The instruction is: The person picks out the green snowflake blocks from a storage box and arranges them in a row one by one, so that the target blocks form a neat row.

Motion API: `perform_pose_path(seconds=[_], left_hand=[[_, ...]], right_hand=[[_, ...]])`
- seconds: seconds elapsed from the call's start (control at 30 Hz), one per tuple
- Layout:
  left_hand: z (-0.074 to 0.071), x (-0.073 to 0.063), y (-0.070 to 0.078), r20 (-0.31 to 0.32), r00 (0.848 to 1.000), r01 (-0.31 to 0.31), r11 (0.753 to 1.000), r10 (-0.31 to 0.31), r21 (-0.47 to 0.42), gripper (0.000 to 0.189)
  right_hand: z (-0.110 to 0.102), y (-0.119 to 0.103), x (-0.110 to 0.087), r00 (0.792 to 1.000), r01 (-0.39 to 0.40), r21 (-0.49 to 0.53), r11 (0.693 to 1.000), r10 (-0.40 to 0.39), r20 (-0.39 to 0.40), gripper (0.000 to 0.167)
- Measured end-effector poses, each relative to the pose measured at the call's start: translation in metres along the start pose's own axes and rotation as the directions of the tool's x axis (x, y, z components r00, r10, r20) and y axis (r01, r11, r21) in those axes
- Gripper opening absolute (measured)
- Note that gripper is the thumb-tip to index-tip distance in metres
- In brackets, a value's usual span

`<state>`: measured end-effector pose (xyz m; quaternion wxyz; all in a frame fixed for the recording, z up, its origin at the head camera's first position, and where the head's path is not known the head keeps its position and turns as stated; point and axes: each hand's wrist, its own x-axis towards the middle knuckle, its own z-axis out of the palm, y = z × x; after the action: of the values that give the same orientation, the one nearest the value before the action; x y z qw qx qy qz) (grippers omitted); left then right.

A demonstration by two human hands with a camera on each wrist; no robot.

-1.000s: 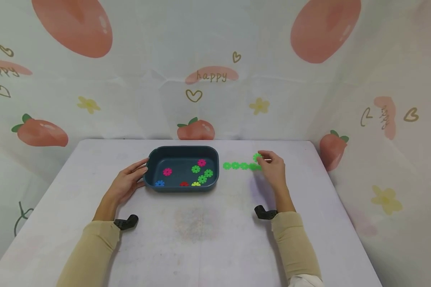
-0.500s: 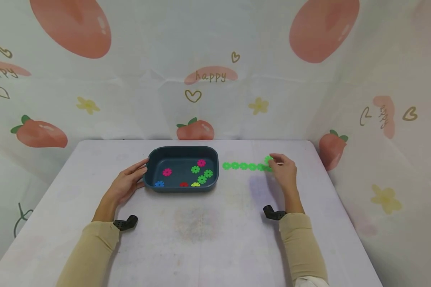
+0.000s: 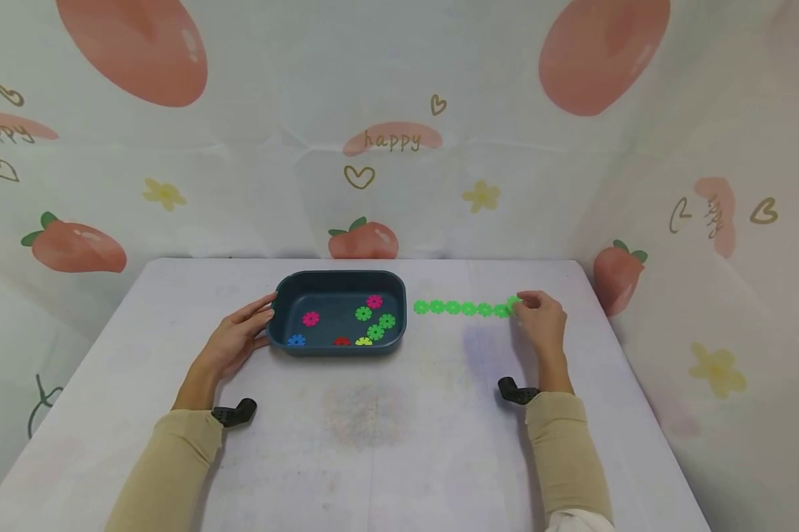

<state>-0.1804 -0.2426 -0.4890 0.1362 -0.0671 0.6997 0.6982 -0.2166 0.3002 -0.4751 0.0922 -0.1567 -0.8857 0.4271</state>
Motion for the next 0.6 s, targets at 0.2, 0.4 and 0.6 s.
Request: perform_pose_path(seconds=[0.2,0.4,0.6], left_hand=[[0.0005,-0.0011,0.0005,-0.007,1.0,0.0,1.0,0.0,0.001,0.064],[0.0003,-0.0007,0.0003,-0.005,1.0,-0.003,1.0,0.003,0.001,0.065],[0.0006,-0.0005,-0.0005,0.0,1.0,-0.01,1.0,0.01,-0.009,0.064]], right_hand=[[-0.0029,0.0052,0.0011,1.0,0.009,-0.108,0.994,-0.006,0.027,0.032],[-0.0033,0.0082,0.0027,0.998,0.052,-0.154,0.987,-0.046,0.038,0.03],[-0.0017,0.009,0.0049,0.996,0.071,-0.223,0.972,-0.057,0.069,0.032]])
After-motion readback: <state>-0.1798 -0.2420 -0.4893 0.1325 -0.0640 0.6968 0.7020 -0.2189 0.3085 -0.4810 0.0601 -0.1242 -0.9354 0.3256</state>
